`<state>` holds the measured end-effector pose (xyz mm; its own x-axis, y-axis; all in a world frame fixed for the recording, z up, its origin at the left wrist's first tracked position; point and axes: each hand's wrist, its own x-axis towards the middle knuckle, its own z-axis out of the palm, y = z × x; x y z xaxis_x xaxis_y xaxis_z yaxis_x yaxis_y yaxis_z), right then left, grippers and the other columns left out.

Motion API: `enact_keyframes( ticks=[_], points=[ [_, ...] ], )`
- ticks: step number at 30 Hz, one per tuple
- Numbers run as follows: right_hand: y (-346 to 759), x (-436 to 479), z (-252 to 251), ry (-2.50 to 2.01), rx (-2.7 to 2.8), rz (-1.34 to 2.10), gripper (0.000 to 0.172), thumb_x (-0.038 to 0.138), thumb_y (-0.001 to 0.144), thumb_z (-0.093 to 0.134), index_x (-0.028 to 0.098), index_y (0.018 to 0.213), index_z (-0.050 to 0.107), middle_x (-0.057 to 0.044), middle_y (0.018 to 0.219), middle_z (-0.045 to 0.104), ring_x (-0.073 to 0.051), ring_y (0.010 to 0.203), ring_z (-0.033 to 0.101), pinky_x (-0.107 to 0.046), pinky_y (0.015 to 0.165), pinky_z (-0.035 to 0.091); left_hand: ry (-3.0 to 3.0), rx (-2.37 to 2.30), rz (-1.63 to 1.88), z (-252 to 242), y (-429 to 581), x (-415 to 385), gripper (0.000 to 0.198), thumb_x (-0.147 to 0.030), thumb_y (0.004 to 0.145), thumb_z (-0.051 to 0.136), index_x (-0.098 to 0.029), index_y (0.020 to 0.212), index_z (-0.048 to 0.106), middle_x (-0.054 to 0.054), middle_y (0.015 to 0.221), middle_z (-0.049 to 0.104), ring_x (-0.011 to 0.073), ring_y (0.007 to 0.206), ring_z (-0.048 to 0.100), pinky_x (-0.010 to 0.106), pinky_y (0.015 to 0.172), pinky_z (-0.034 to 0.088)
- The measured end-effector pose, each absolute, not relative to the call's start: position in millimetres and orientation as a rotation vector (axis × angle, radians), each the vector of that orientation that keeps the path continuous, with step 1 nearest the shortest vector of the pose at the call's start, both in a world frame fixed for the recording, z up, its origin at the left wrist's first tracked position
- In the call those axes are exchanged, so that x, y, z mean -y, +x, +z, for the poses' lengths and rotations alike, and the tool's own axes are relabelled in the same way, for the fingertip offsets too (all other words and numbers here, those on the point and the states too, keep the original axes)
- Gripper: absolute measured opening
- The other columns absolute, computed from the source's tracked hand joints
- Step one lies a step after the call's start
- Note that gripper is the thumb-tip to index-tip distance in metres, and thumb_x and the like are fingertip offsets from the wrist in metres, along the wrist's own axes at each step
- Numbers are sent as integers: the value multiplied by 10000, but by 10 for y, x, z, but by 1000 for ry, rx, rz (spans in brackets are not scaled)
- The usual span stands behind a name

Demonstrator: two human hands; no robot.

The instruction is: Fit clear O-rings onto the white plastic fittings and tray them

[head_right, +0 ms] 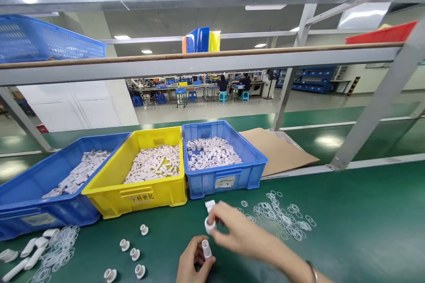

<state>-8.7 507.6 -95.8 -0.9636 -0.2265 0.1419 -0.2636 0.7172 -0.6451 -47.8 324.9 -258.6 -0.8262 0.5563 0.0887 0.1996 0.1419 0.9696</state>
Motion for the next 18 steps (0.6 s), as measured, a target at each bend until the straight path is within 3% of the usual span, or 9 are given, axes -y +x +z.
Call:
enact_keyframes(
  ticks=[5, 11, 14, 18],
  points=[
    [442, -4692, -1511, 223, 2812, 1123, 155, 130, 907, 533, 265, 981, 544, -2, 996, 591, -190, 904, 567, -301, 790, 455, 833, -2044, 1761, -2462, -319, -3186, 346, -268, 867, 545, -208, 1203, 490, 25, 891, 661, 148, 726, 592, 255, 677, 477],
    [636, -4745, -1619, 182, 2861, 817, 99, 144, 939, 530, 242, 951, 533, -6, 944, 594, -204, 879, 559, -301, 736, 446, 968, -2005, 1670, -2444, -255, -3157, 477, -234, 844, 545, -204, 1305, 425, 59, 1036, 658, 165, 831, 637, 301, 796, 525],
    [723, -4826, -1693, 118, 2909, 526, 108, 116, 928, 528, 220, 957, 536, -28, 961, 609, -223, 890, 562, -321, 747, 454, 937, -2090, 1630, -2474, -274, -3161, 519, -305, 842, 576, -202, 1325, 418, 108, 1213, 615, 184, 905, 649, 352, 870, 535],
    [943, -4910, -1807, -17, 2975, 287, 92, 150, 895, 600, 205, 956, 557, -44, 987, 631, -231, 900, 582, -326, 778, 472, 833, -2210, 1663, -2605, -318, -3202, 537, -515, 877, 506, -187, 1297, 447, 118, 1138, 637, 218, 865, 664, 392, 812, 556]
  ],
)
